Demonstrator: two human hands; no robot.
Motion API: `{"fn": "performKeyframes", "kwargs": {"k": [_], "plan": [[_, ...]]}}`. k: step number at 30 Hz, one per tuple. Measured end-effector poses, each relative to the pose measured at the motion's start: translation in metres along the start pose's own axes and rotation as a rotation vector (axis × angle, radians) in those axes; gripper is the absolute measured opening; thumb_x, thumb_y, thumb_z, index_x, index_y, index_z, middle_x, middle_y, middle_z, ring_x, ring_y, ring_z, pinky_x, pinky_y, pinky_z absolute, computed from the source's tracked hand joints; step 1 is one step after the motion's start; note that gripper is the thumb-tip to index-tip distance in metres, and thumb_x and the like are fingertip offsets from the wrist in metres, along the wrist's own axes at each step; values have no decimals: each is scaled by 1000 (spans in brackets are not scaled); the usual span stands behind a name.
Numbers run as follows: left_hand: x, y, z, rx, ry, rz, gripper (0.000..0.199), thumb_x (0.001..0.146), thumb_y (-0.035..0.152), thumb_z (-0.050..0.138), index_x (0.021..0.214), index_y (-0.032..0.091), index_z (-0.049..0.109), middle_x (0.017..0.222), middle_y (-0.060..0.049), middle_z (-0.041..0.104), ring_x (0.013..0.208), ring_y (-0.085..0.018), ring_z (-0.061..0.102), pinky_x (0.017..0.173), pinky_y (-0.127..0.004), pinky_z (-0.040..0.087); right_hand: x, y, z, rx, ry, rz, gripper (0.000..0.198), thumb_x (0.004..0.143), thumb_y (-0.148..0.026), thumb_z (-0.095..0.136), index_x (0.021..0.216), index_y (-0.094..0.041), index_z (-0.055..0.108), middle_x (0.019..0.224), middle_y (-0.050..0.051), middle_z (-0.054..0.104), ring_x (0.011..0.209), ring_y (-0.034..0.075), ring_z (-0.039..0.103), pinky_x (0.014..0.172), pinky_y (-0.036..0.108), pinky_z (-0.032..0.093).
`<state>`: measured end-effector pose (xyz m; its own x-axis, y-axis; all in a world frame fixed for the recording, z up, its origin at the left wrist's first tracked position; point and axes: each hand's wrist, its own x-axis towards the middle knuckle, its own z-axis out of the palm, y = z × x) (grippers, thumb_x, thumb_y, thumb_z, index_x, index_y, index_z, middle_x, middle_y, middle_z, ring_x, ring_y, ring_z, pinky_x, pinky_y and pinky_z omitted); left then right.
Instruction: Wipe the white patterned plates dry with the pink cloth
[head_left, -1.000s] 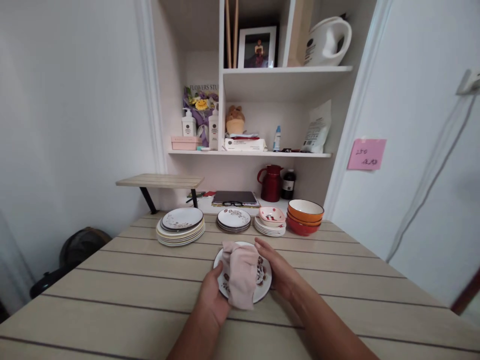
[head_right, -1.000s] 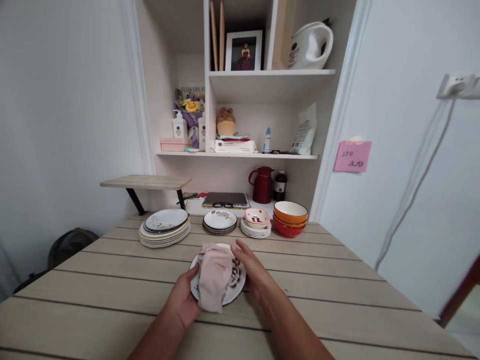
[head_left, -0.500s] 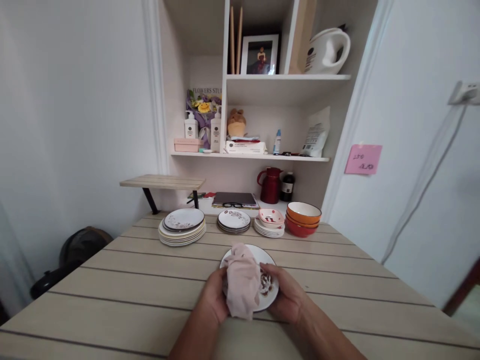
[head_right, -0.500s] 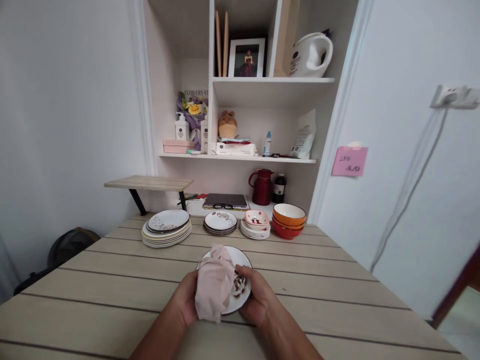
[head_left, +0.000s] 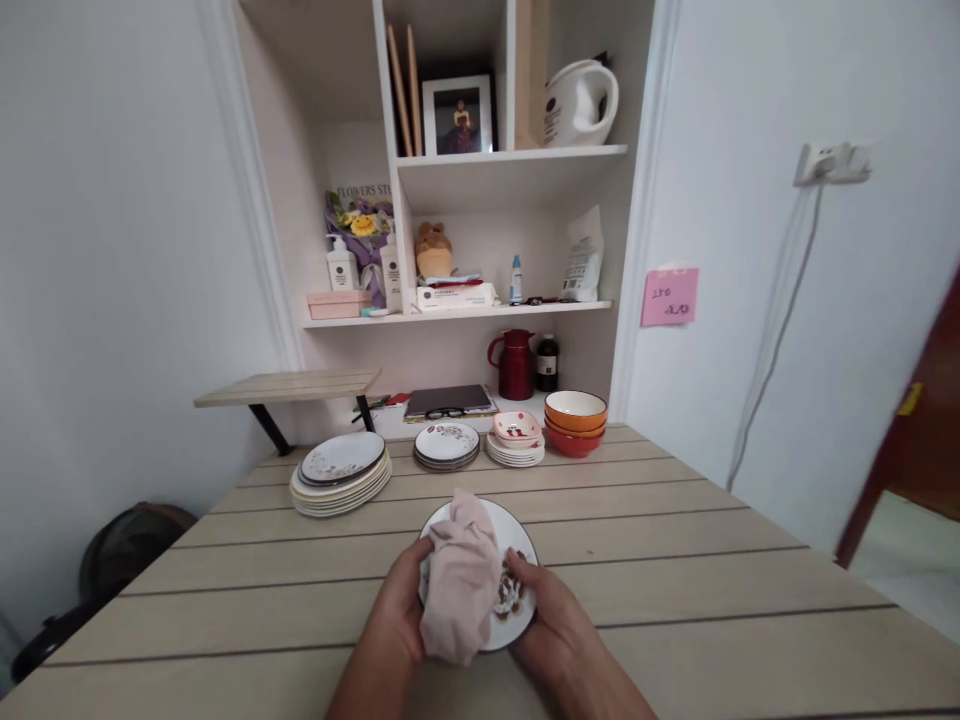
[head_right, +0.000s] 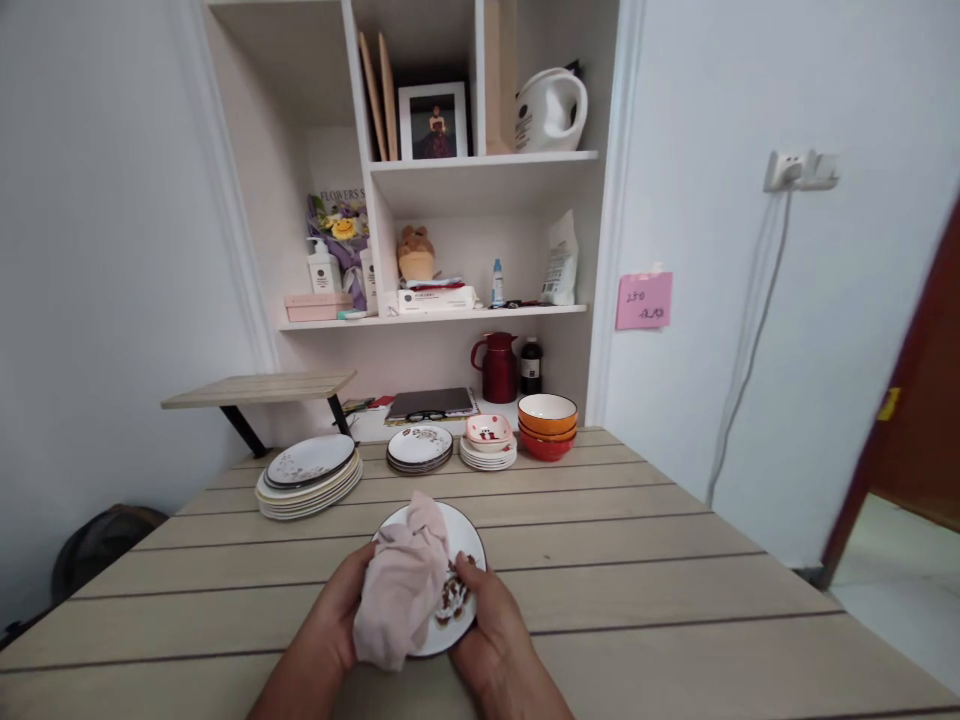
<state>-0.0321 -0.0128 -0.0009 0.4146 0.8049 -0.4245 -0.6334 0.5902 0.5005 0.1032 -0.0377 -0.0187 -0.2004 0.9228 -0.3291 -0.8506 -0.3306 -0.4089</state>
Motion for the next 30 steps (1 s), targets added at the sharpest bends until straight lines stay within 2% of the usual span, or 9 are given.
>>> {"fn": "performKeyframes", "kwargs": {"k": [2,4,7,9,13,18,25,27,30], "plan": [[-14,3,8,91,87,-71,41,73,35,65,106,11,64,87,-15,73,77,-32,70,76,-43,53,-1,7,1,47,-36,15,19,84,-22,53,93,-8,64,80,15,73,85,27,69,85,43,50],[-28,5,17,134,171,29,40,74,34,63,107,11,64,85,-14,74,76,-31,70,75,-42,53,0,14,1,85,-75,24,22,85,-24,53,98,-9,63,84,15,73,89,27,68,85,43,50],[-42,5,25,147,208,217,38,75,23,63,112,15,62,84,-9,74,75,-27,71,75,-37,53,1,21,0,118,-103,5,24,85,-28,53,100,-12,63,84,12,73,90,26,68,82,43,51],[-44,4,26,157,206,242,39,74,22,63,112,15,61,83,-9,74,73,-27,71,75,-37,53,1,24,-2,125,-128,-22,26,84,-30,54,101,-13,63,85,12,73,88,26,68,81,42,51],[-38,3,19,213,199,168,40,75,27,64,111,12,62,83,-13,74,73,-28,70,75,-39,53,-4,23,-1,154,-160,-23,29,83,-31,57,105,-13,63,88,11,73,83,25,68,80,40,51],[-29,4,9,291,99,257,46,74,30,69,116,15,59,88,-13,73,76,-28,70,75,-38,52,-18,16,2,169,-183,38,31,79,-27,62,106,-12,63,85,9,73,74,21,67,77,35,51],[-27,14,14,403,78,278,45,75,34,69,114,15,58,98,-15,70,85,-28,68,76,-37,52,-15,17,3,120,-121,88,14,78,-15,59,89,-9,66,79,11,74,72,21,68,78,36,51],[-28,18,19,502,130,383,43,75,34,69,113,17,58,108,-14,67,92,-27,65,80,-35,50,-11,17,4,131,-125,78,13,80,-16,57,88,-11,66,81,10,74,75,20,68,79,34,52],[-35,27,28,732,305,726,42,74,28,70,114,23,58,127,-9,56,109,-24,57,91,-31,44,-9,16,4,172,-151,25,16,84,-20,54,94,-13,66,87,9,74,82,19,68,80,33,52]]}}
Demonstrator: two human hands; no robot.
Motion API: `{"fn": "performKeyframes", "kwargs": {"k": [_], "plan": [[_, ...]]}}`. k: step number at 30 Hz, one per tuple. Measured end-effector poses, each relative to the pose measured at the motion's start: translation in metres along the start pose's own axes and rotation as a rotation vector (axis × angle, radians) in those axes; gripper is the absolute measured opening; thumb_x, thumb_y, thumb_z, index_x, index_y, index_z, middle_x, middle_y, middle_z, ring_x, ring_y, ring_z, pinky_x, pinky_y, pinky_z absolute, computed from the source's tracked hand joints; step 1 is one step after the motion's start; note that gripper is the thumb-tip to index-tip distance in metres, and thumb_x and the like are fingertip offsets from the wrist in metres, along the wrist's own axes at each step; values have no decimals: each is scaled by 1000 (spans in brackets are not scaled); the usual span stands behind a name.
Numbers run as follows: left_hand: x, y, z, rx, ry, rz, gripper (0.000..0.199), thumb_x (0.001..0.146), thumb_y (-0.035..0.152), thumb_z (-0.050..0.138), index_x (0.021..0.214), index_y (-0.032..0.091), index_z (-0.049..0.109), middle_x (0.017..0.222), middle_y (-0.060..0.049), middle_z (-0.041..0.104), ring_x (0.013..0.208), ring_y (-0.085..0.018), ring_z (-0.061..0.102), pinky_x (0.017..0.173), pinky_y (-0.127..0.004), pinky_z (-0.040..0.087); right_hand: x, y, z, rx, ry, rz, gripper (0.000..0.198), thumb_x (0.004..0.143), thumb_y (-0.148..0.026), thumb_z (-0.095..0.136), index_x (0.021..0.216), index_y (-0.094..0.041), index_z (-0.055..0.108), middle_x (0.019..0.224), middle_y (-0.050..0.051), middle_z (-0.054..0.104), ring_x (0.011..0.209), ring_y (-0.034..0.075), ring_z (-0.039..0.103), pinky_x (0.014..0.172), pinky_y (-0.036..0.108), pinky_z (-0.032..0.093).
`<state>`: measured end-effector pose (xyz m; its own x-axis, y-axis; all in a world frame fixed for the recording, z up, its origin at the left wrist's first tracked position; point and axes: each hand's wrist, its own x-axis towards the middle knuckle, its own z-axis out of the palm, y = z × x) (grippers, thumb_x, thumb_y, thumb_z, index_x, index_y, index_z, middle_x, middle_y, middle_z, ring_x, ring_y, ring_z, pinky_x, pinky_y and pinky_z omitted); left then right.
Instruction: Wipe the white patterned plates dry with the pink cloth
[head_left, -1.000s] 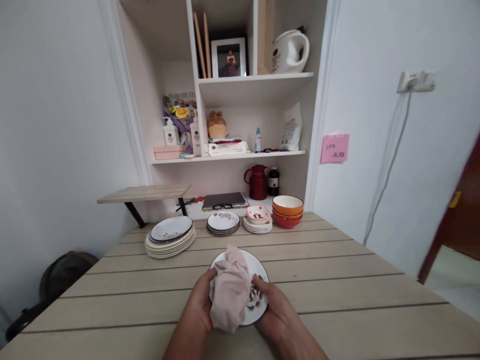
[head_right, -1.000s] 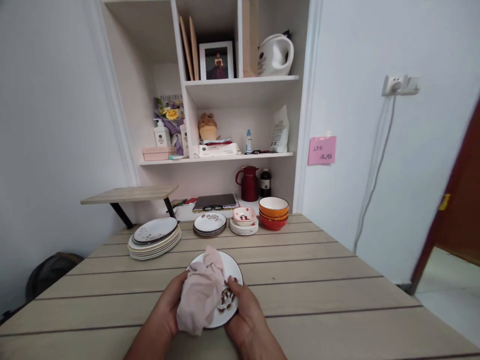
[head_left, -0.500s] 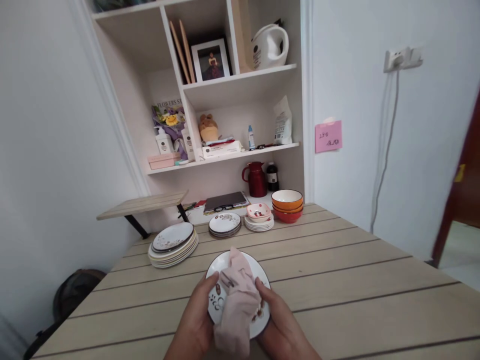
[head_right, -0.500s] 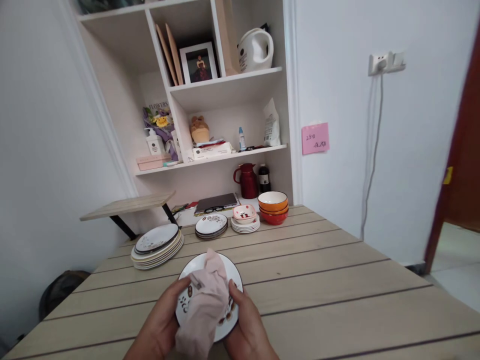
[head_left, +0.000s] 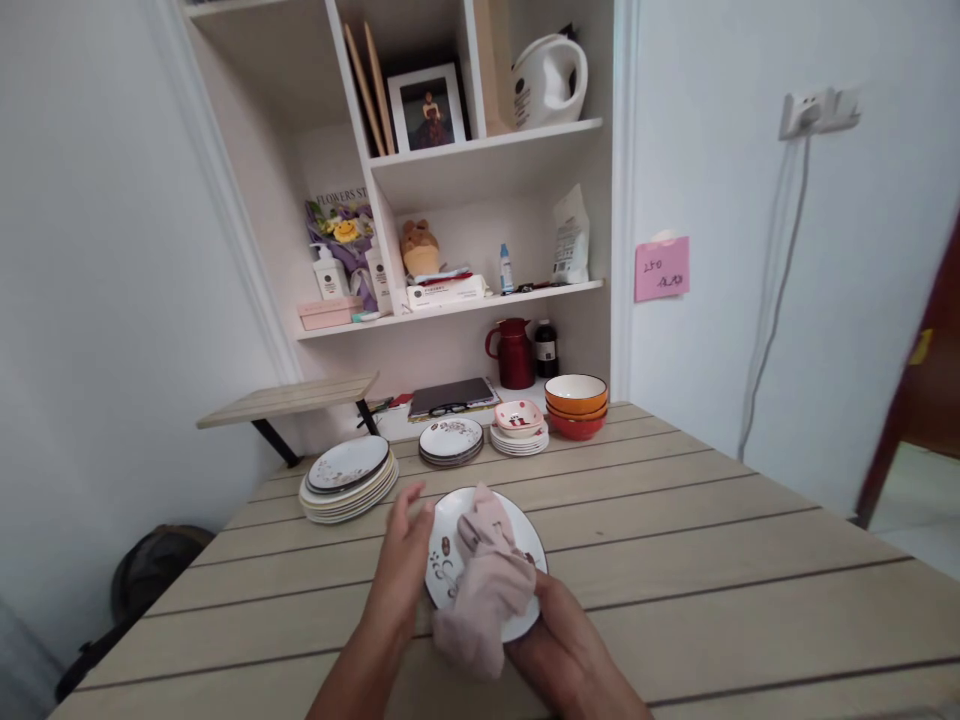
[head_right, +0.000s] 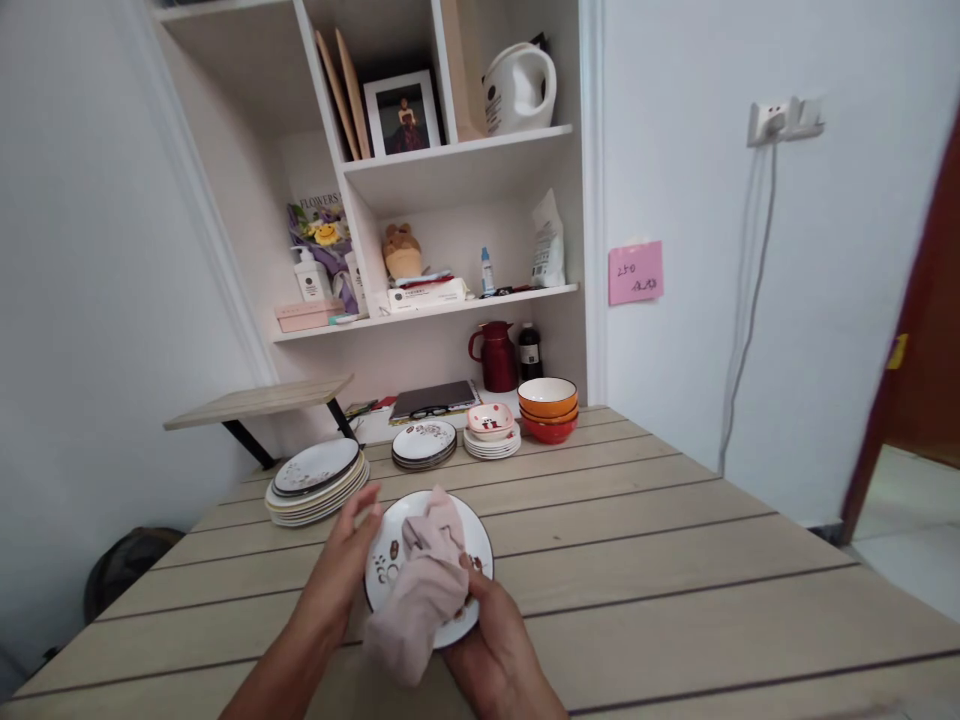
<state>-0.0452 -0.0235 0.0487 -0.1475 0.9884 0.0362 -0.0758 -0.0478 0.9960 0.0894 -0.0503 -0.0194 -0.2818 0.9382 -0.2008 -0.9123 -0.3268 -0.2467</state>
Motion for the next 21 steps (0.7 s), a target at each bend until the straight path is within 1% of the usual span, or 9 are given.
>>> {"fn": "performKeyframes", "kwargs": {"k": [2,4,6,8,9,11,15,18,21], "plan": [[-1,11,-3,132,70,176,35,79,29,63,114,24,58,135,-7,49,122,-22,46,102,-30,35,-1,-2,1,44,59,-50,16,87,-20,51,93,-14,65,85,8,74,78,18,69,78,32,53],[-4,21,-8,222,70,278,33,84,34,56,115,25,58,136,-7,47,128,-22,39,108,-33,27,-2,-5,4,62,172,-75,15,89,-18,49,87,-14,64,76,7,74,69,17,69,74,31,53],[-11,26,-13,303,20,403,35,87,39,49,118,25,56,137,-7,45,131,-22,36,111,-38,23,-4,-8,7,32,259,-71,15,88,-15,48,81,-14,62,67,6,72,62,17,68,69,31,53],[-20,26,-16,411,-98,527,38,90,42,41,123,25,53,138,-6,44,133,-22,33,112,-41,21,-5,-10,10,-2,285,-67,15,88,-13,48,80,-12,61,65,7,72,60,17,67,67,30,53],[-25,23,-17,486,-182,563,40,92,41,39,126,26,51,140,-5,43,134,-21,32,113,-42,21,-5,-11,10,-9,282,-68,15,88,-14,48,82,-11,61,66,8,72,60,17,67,66,30,53],[-33,13,-17,663,-359,550,42,93,38,35,132,29,46,145,-4,39,135,-21,32,112,-44,23,-7,-12,10,-2,251,-64,17,89,-16,47,87,-10,62,69,9,73,61,18,67,68,31,53],[-39,-14,-8,1108,-631,539,53,82,25,52,134,28,47,149,-5,34,139,-29,24,112,-52,20,-9,-12,7,44,81,-18,29,91,-27,46,102,-5,62,83,14,74,76,21,69,77,34,52],[-39,-26,6,1268,-619,578,58,78,15,49,135,25,46,150,-5,30,140,-28,22,112,-51,22,-11,-12,3,84,15,15,37,91,-31,47,110,-4,61,91,16,73,89,22,68,82,33,50],[-38,-29,24,1306,-589,641,61,77,8,45,135,27,46,148,-3,33,138,-26,26,113,-49,22,-13,-13,1,131,-13,67,39,90,-36,48,111,-6,62,94,15,73,92,22,67,84,34,50]]}}
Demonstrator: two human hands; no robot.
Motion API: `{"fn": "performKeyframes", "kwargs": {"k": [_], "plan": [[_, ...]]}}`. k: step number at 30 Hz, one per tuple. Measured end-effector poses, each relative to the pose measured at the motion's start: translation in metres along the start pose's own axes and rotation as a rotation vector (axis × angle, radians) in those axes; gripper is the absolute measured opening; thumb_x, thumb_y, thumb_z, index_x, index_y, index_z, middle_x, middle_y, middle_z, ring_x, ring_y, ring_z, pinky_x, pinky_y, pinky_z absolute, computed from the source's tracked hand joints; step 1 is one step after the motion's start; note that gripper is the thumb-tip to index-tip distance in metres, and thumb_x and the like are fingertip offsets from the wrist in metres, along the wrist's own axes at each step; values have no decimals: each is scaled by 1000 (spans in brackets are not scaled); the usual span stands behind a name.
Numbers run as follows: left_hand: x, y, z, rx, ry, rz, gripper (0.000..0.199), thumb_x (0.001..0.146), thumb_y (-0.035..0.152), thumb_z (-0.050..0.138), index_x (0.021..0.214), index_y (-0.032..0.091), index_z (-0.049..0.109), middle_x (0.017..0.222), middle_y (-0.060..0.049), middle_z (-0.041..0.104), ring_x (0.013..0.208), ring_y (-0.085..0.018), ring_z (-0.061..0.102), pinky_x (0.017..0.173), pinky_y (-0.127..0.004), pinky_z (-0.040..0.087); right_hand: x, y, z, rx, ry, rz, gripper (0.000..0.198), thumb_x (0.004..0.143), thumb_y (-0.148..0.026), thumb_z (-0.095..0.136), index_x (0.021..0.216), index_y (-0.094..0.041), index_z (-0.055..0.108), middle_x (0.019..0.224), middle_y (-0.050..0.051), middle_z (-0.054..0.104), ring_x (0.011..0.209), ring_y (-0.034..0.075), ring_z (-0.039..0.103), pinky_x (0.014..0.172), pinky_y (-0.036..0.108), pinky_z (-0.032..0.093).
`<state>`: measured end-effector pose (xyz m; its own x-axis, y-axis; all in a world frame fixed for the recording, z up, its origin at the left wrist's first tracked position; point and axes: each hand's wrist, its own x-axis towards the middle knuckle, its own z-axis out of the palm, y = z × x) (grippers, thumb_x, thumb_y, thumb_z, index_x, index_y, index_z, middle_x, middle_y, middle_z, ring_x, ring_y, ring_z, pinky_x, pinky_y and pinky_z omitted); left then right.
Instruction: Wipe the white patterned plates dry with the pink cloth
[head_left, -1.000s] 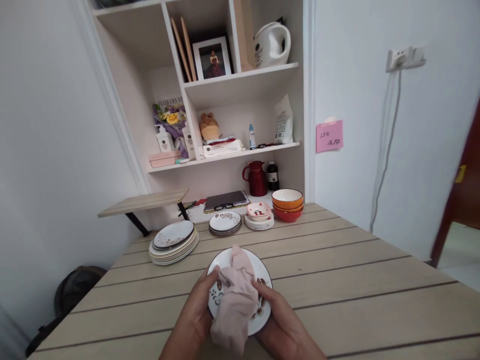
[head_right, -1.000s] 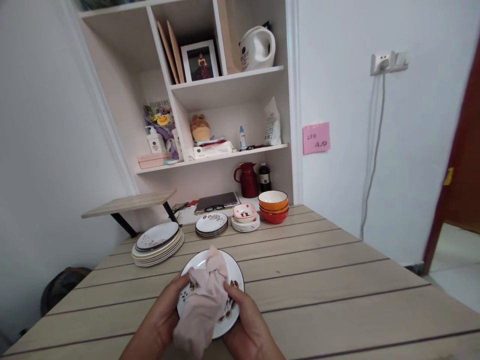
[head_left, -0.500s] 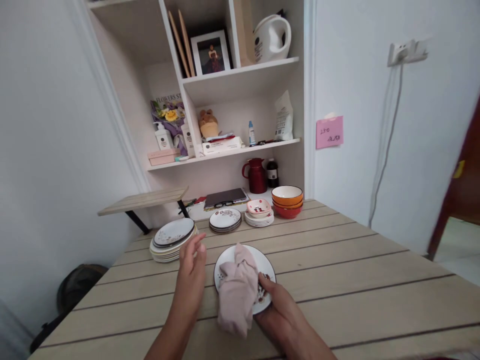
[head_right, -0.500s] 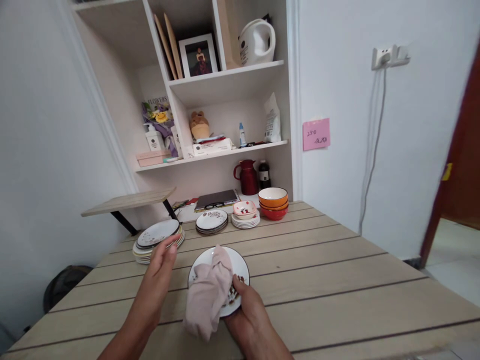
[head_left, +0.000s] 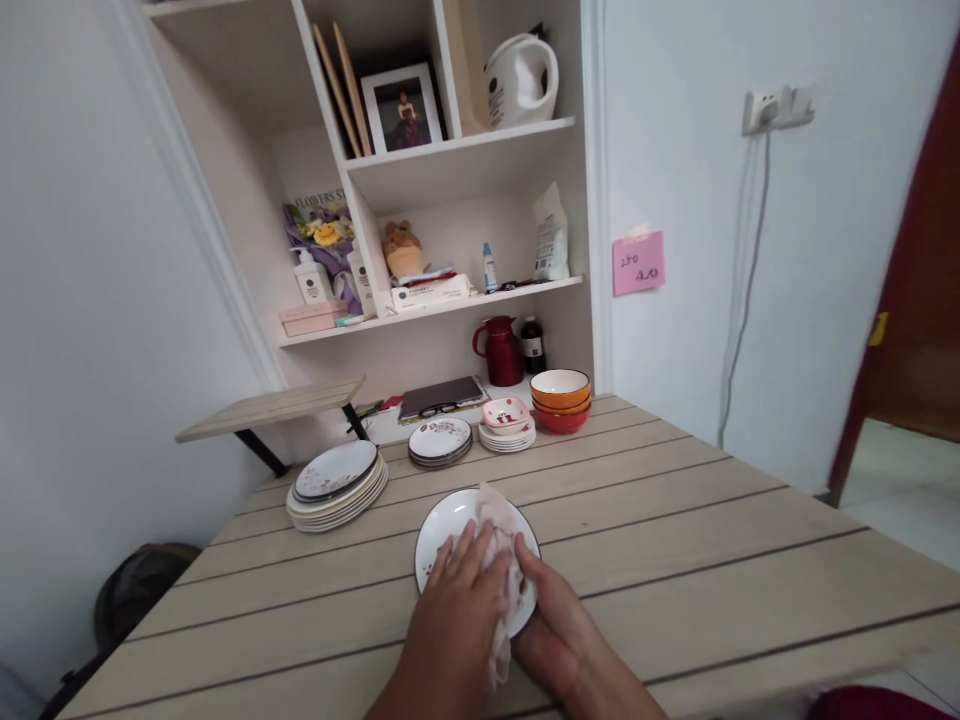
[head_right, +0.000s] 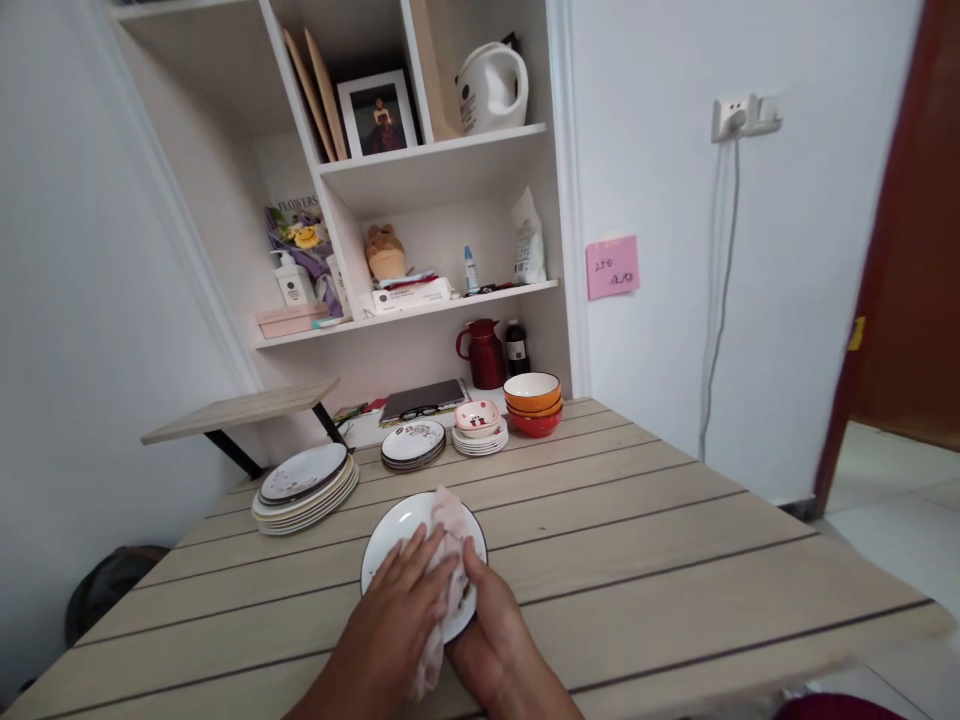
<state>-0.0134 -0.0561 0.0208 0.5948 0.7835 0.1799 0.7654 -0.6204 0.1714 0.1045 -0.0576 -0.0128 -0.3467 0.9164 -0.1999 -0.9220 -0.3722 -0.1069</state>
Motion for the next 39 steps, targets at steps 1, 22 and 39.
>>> {"fn": "performKeyframes", "kwargs": {"k": [1,22,39], "plan": [[5,3,1,3,14,18,62,77,7,44,135,28,45,147,-1,36,138,-24,28,113,-48,21,0,0,-1,18,-9,11,40,89,-38,49,110,-7,63,94,15,73,91,22,68,85,34,49],[11,-11,29,130,127,-96,52,84,6,36,131,23,51,142,-3,43,132,-19,40,110,-41,31,7,1,-5,37,15,-123,33,88,-34,52,102,-7,66,92,14,73,96,23,66,88,38,49],[13,4,32,143,250,-126,43,85,13,42,124,22,57,132,-8,56,130,-25,42,113,-51,20,5,3,-4,-15,76,-175,33,85,-33,55,105,-9,65,93,14,73,97,26,66,88,40,50]]}}
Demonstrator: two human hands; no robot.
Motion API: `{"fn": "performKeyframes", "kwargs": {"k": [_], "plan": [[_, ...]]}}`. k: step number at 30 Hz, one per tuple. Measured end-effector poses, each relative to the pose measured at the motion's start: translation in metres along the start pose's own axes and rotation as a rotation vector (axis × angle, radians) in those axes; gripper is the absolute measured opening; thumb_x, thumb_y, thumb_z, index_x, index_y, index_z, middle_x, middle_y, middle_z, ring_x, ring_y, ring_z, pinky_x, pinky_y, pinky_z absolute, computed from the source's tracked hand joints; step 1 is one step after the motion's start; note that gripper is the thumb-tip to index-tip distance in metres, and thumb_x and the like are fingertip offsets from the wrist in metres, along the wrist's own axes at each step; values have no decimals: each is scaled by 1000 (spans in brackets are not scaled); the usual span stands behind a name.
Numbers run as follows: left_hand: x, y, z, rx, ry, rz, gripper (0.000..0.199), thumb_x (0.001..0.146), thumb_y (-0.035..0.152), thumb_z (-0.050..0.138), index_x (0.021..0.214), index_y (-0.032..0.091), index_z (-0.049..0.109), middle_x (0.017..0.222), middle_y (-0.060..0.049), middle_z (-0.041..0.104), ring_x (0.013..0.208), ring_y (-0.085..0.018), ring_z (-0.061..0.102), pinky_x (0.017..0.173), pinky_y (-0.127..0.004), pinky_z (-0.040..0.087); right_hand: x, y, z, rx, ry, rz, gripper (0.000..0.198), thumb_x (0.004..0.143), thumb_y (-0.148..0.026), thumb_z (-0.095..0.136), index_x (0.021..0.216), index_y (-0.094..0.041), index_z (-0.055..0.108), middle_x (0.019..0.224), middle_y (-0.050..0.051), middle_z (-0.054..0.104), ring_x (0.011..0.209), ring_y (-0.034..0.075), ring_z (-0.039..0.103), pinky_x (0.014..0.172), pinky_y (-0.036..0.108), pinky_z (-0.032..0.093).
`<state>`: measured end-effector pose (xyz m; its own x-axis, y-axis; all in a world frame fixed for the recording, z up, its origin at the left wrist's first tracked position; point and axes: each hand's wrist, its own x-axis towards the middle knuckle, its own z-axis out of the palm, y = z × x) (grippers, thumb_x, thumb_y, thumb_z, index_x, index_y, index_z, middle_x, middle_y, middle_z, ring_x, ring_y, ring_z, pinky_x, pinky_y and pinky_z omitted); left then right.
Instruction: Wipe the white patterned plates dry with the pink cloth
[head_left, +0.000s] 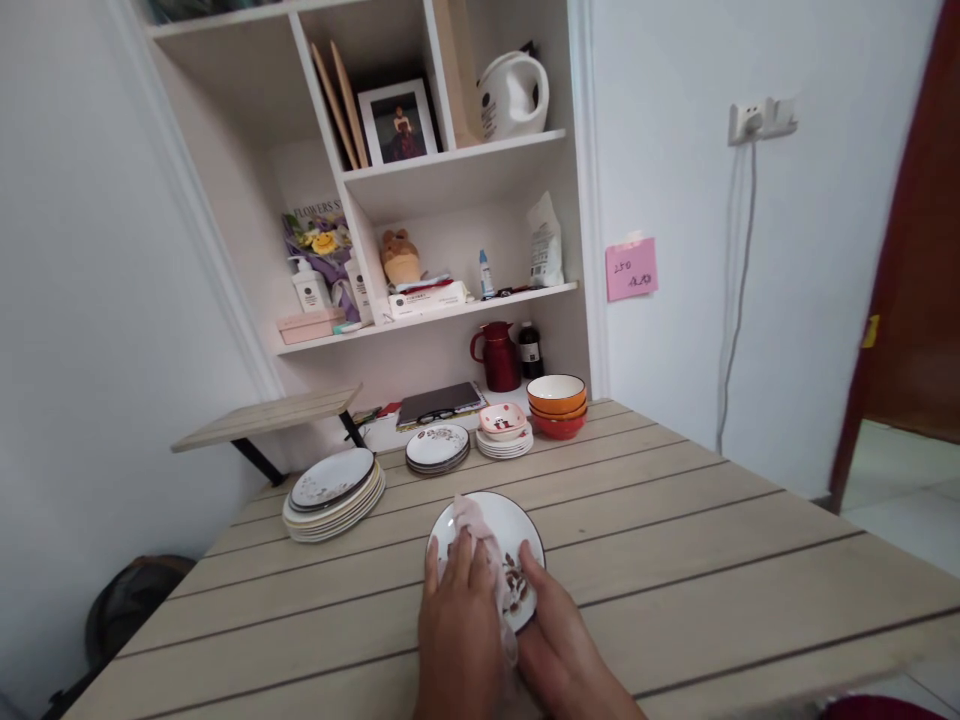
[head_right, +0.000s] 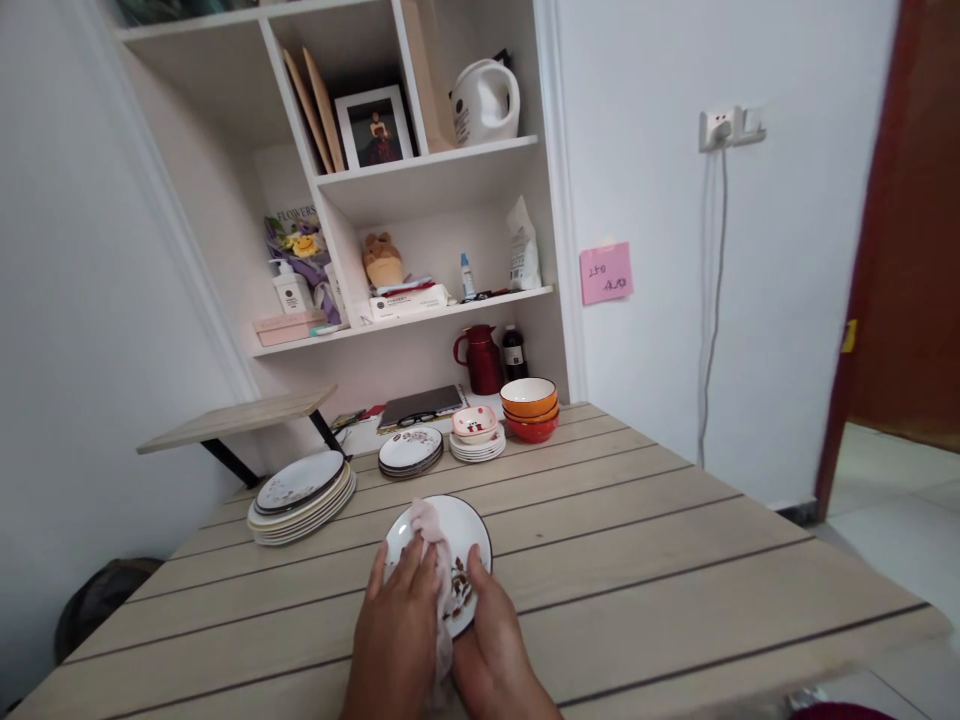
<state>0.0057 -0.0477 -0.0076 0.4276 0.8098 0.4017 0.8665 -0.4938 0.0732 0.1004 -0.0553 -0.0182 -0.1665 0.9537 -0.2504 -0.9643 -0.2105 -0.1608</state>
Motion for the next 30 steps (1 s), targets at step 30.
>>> {"fn": "performKeyframes", "kwargs": {"k": [30], "plan": [[-5,-24,-2,-260,146,-259,48,80,5,36,114,21,64,128,-10,58,120,-25,50,100,-43,40,0,3,-3,-99,28,-63,20,82,-23,59,95,-9,65,84,12,74,90,25,69,85,41,53]]}}
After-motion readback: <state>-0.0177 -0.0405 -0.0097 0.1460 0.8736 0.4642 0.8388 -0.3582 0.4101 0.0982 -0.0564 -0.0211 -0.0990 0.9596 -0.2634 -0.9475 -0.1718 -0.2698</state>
